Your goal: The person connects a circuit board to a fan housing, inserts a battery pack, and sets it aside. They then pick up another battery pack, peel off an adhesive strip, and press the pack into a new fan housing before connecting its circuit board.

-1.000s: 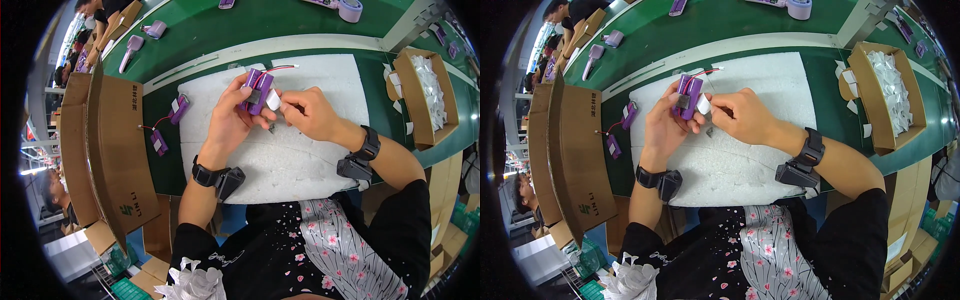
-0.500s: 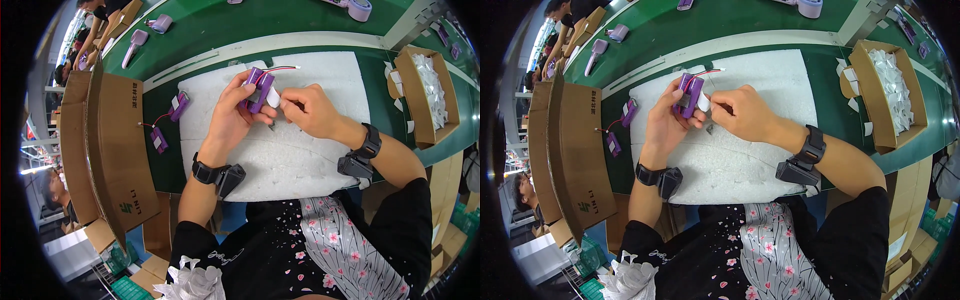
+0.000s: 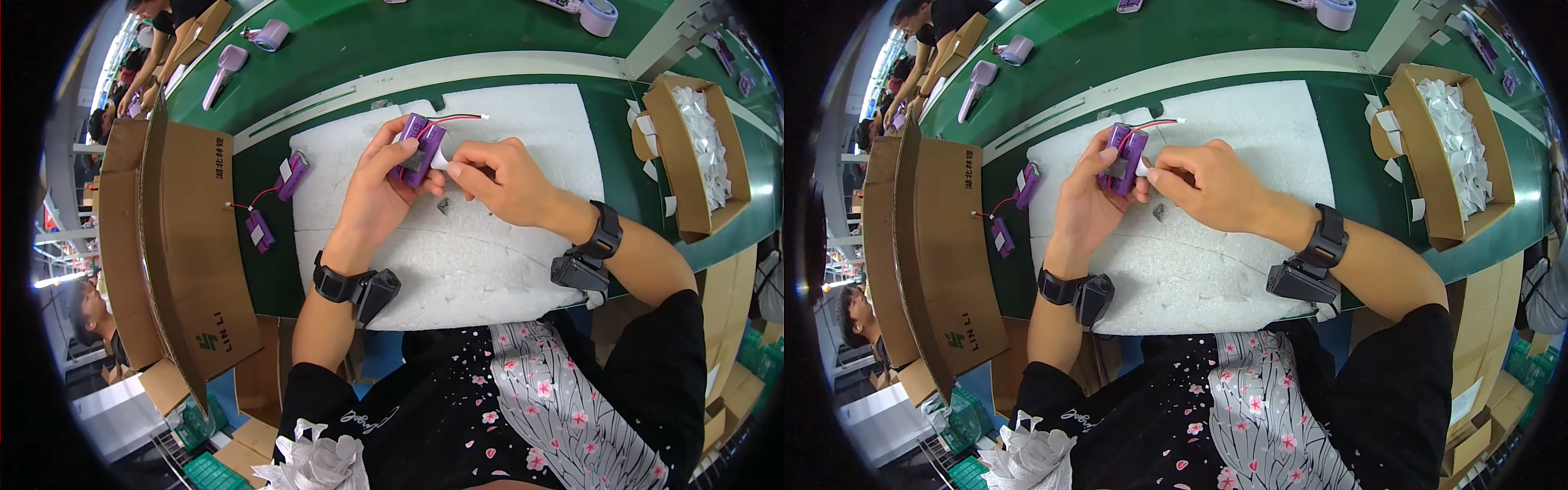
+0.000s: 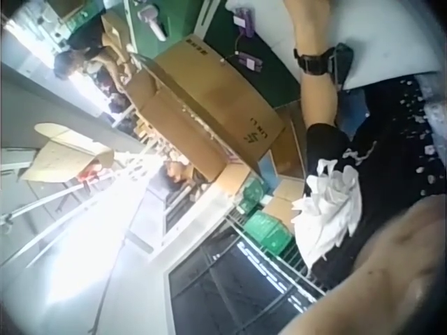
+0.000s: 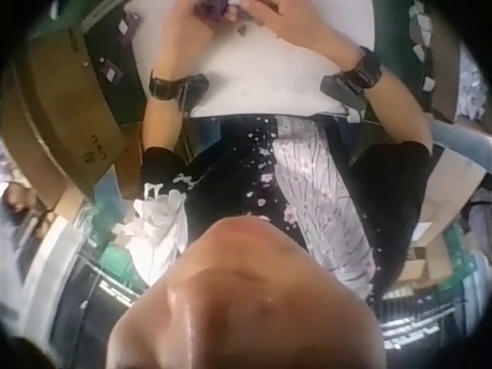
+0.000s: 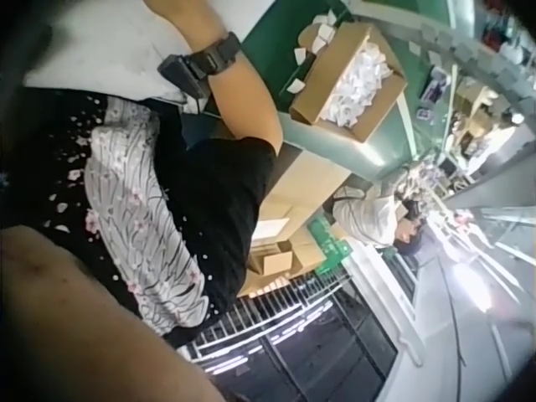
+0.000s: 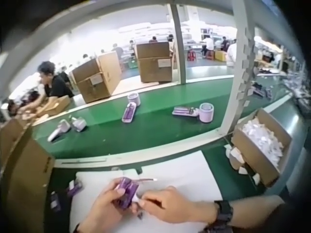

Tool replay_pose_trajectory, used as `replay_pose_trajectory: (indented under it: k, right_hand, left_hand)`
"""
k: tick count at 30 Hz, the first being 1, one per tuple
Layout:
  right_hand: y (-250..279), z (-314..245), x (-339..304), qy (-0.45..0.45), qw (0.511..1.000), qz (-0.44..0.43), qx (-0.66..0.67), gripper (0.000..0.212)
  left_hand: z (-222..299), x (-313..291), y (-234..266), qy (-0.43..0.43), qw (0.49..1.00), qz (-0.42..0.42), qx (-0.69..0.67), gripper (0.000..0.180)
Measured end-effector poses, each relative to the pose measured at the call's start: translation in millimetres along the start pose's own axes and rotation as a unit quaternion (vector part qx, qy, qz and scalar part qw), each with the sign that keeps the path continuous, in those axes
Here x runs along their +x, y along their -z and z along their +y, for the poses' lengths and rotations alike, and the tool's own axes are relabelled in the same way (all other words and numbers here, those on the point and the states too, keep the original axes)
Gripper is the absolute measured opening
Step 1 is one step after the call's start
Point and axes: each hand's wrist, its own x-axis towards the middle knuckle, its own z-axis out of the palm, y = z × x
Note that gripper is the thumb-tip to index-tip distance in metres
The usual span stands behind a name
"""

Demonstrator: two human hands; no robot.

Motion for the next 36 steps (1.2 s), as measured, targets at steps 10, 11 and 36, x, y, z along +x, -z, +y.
replay_pose_trajectory:
  k: [10, 11, 36]
  right_hand:
    - [-0.2, 1.9, 1.2, -0.006, 0.999, 0.026, 0.03, 0.013]
    - [0.3, 2.2, 1.4, -0.009, 0.999, 0.027, 0.017, 0.012]
    - [0.3, 0.3, -1.3, -0.018, 0.999, 0.026, -0.028, 0.01]
  left_hand:
    - [1.2, 2.1, -1.4, -0.007, 1.0, -0.003, 0.0, 0.036]
    - [0.8, 1.6, -2.1, -0.005, 1.0, 0.001, 0.001, 0.035]
    - [-3.1, 0.2, -3.7, 0.007, 0.999, 0.044, 0.003, 0.034]
